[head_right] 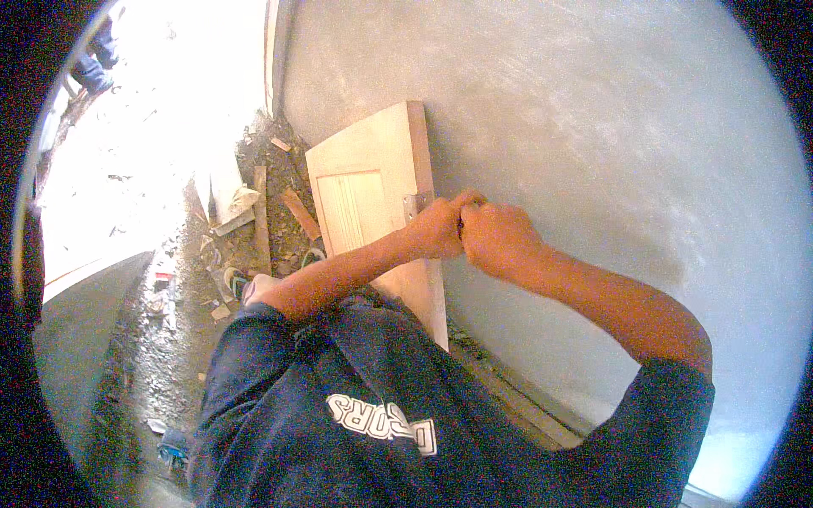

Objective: The person installs a metal hinge onto a wooden door using a screwdriver. They repeatedly pick up screws from a plastic bag, position the hinge, and drive screws into the hinge and door. The door remains leaning against a wall during the process.

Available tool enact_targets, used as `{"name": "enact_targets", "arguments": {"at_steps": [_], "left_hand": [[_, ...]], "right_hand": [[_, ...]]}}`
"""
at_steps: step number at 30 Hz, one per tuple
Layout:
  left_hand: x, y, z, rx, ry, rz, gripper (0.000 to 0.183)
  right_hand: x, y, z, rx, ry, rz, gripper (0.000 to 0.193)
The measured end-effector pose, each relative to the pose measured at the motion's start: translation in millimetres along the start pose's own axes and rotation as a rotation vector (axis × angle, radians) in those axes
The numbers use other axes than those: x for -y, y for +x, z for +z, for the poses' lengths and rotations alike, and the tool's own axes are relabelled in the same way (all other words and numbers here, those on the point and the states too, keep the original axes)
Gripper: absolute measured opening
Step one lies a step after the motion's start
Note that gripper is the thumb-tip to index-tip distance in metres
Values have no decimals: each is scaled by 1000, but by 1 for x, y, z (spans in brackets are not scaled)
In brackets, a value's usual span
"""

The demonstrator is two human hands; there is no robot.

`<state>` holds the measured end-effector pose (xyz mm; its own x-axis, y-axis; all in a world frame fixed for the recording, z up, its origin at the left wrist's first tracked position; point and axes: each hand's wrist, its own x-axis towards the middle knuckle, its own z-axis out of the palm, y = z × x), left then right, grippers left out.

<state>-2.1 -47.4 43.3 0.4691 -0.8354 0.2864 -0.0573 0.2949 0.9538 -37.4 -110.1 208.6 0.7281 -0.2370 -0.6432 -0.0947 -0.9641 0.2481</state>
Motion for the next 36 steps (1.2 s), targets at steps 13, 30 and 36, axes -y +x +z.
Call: {"name": "enact_targets", "arguments": {"at_steps": [13, 30, 36], "left_hand": [[-11, -18, 33, -441, 215, 8, 65], [-5, -30, -12, -294, 284, 129, 73], [12, -72, -58, -373, 48, -339, 82]], "right_hand": [[0, 2, -4, -27, -61, -108, 22], [0, -2, -11, -5, -98, -102, 22], [-2, -19, 1, 65, -204, -186, 30]]}}
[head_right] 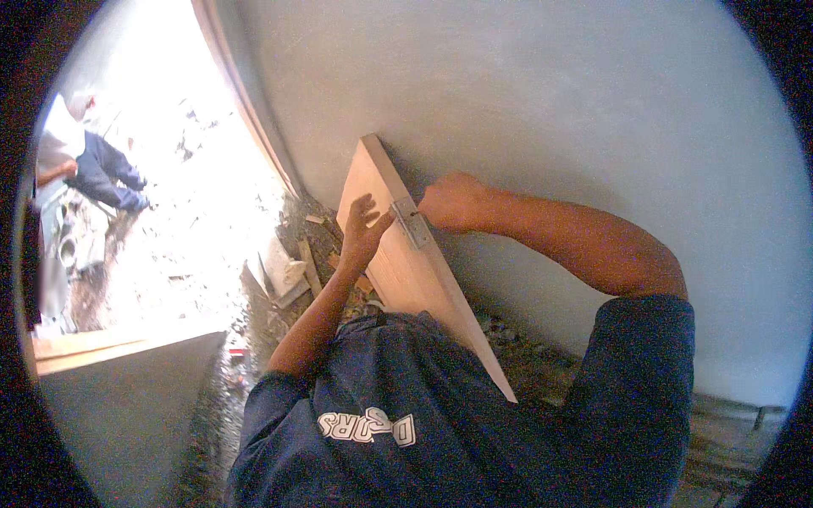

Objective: The person installs a metal hinge onto a wooden door using a screwdriver. They repeatedly pick up screws from a plastic bag, position the hinge, and drive screws into the hinge and door. The door remains leaning against a wall during the process.

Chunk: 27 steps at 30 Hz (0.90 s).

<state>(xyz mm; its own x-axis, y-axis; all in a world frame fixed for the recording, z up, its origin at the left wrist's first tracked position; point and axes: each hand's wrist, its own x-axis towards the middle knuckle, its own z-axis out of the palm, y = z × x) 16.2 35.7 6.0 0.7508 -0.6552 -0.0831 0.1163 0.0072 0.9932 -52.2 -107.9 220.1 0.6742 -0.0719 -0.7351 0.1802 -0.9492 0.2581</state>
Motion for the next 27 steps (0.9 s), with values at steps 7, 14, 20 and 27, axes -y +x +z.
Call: {"name": "enact_targets", "arguments": {"at_steps": [7, 14, 20, 27], "left_hand": [[-2, -4, 8, 135, -359, -417, 67], [-7, 7, 11, 82, -374, -445, 48], [-28, 7, 18, 47, -71, -267, 50], [-43, 7, 37, -19, 349, -155, 63]], "right_hand": [[-11, -56, 28, -312, 585, 160, 35], [21, -64, 128, -585, 1249, 257, 36], [44, -60, 171, -747, 1469, 306, 36], [67, -60, 188, -810, 1587, 375, 38]]}}
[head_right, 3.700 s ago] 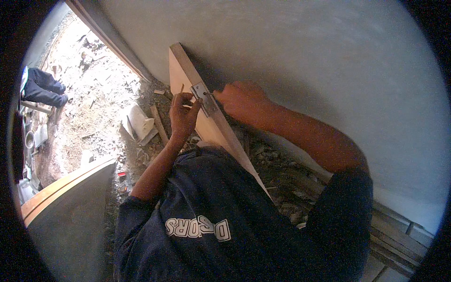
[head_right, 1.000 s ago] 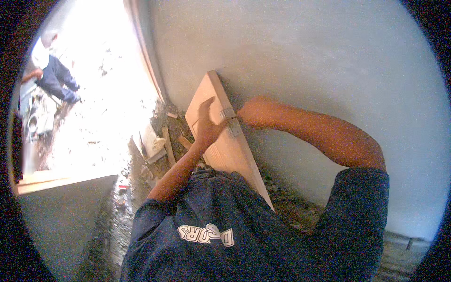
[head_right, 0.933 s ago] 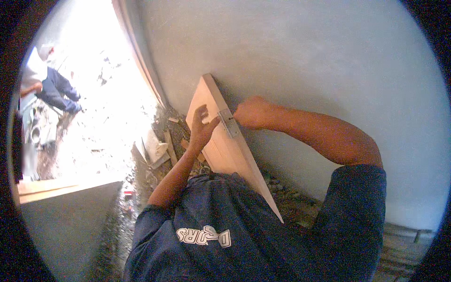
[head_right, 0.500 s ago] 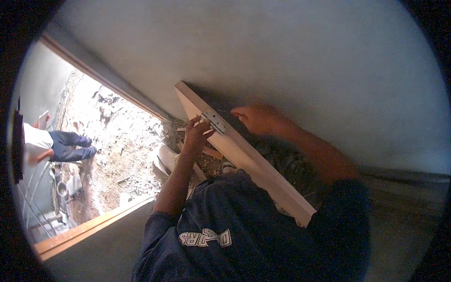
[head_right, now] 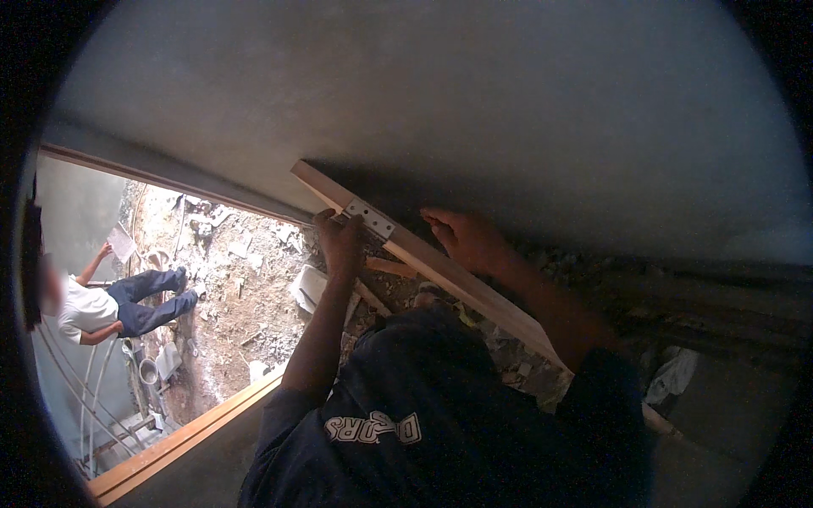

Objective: The person installs a metal hinge onto a wooden door using a screwdriver. They repeatedly pick up screws from a plastic bag, position the hinge, and drive screws into the hinge and door. The door remains leaning against a wall during the process.

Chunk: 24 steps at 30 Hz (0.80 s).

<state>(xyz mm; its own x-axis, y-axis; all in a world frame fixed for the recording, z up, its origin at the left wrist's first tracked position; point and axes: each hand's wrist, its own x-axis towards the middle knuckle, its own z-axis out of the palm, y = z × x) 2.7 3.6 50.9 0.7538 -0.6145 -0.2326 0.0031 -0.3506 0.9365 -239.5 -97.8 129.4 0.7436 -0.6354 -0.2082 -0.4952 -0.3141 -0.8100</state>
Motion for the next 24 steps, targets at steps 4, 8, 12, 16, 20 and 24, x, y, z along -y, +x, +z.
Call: {"name": "enact_targets", "arguments": {"at_steps": [4, 8, 12, 16, 20, 24], "left_hand": [[6, 5, -2, -17, -71, -64, 75], [-35, -4, -4, 60, -81, -168, 85], [-24, 4, -9, 29, 154, -60, 88], [-27, 13, -13, 75, 288, -65, 90], [-4, 17, -11, 120, -104, -174, 83], [3, 14, -8, 99, -133, -111, 77]], "right_hand": [[-3, -3, 2, 4, 21, 58, 38], [-13, -4, 12, 18, 51, 49, 39], [-12, -4, 21, 7, 31, -23, 38], [-10, -1, 25, 40, 41, -25, 39], [-5, 0, 29, 64, 63, 10, 41], [0, 2, 35, 57, 146, 0, 41]]}}
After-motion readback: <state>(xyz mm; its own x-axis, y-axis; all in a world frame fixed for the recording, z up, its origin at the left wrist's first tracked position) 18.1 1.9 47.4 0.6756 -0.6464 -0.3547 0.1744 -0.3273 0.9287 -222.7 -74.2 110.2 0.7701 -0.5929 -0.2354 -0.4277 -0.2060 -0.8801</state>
